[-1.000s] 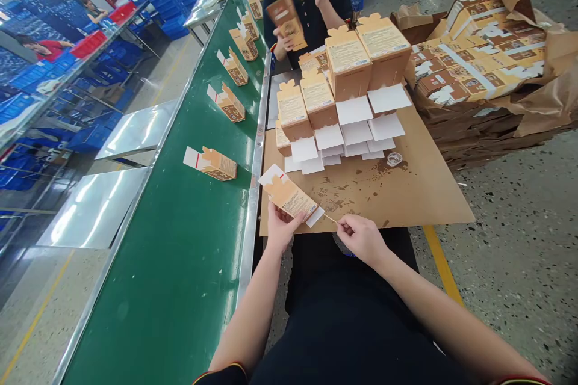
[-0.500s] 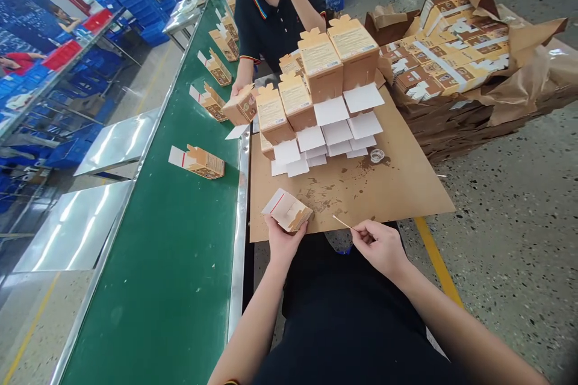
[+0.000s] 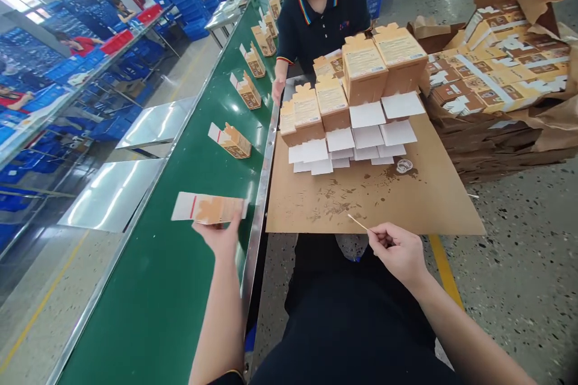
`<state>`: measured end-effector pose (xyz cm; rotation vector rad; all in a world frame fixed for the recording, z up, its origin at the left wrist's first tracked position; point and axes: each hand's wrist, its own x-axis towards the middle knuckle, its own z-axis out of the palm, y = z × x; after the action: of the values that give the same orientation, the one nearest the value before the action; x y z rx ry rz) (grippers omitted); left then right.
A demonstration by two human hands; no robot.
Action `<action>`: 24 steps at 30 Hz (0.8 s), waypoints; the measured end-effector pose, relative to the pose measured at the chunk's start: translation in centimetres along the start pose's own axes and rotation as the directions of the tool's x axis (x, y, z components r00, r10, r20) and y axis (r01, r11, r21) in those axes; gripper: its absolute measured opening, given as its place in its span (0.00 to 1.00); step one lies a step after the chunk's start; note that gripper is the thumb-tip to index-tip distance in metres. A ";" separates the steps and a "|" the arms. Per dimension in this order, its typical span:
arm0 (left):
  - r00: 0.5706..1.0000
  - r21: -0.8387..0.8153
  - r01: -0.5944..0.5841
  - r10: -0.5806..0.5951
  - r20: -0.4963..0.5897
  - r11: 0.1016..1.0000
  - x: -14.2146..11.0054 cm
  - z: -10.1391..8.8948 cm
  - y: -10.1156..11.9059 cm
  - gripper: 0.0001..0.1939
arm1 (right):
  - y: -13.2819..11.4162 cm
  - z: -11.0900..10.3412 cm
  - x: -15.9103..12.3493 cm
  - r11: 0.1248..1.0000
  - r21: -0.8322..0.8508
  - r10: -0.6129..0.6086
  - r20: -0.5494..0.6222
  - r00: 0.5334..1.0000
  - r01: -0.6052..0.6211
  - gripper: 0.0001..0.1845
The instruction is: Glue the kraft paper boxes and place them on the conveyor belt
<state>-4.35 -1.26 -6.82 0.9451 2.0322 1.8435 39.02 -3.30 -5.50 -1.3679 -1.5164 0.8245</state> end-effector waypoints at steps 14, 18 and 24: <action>0.987 0.278 0.153 -0.160 0.002 0.948 5.8 -1.0 -3.9 0.36 | -0.7 0.8 2.8 0.995 0.013 -0.096 0.056 0.994 0.095 0.14; 0.977 0.393 0.205 -0.213 -0.024 0.896 6.2 -0.8 -3.5 0.39 | -0.8 0.4 3.4 0.996 0.011 -0.087 0.051 0.995 0.087 0.17; 0.960 0.312 0.031 0.058 -0.275 0.950 1.0 -0.7 -3.3 0.41 | 0.7 -6.0 2.1 0.991 -0.105 0.058 -0.231 0.971 -0.084 0.15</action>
<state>-6.50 -1.19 -9.58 0.8056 2.5555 1.7791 44.92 -1.64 -3.49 -1.5525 -1.3591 0.6084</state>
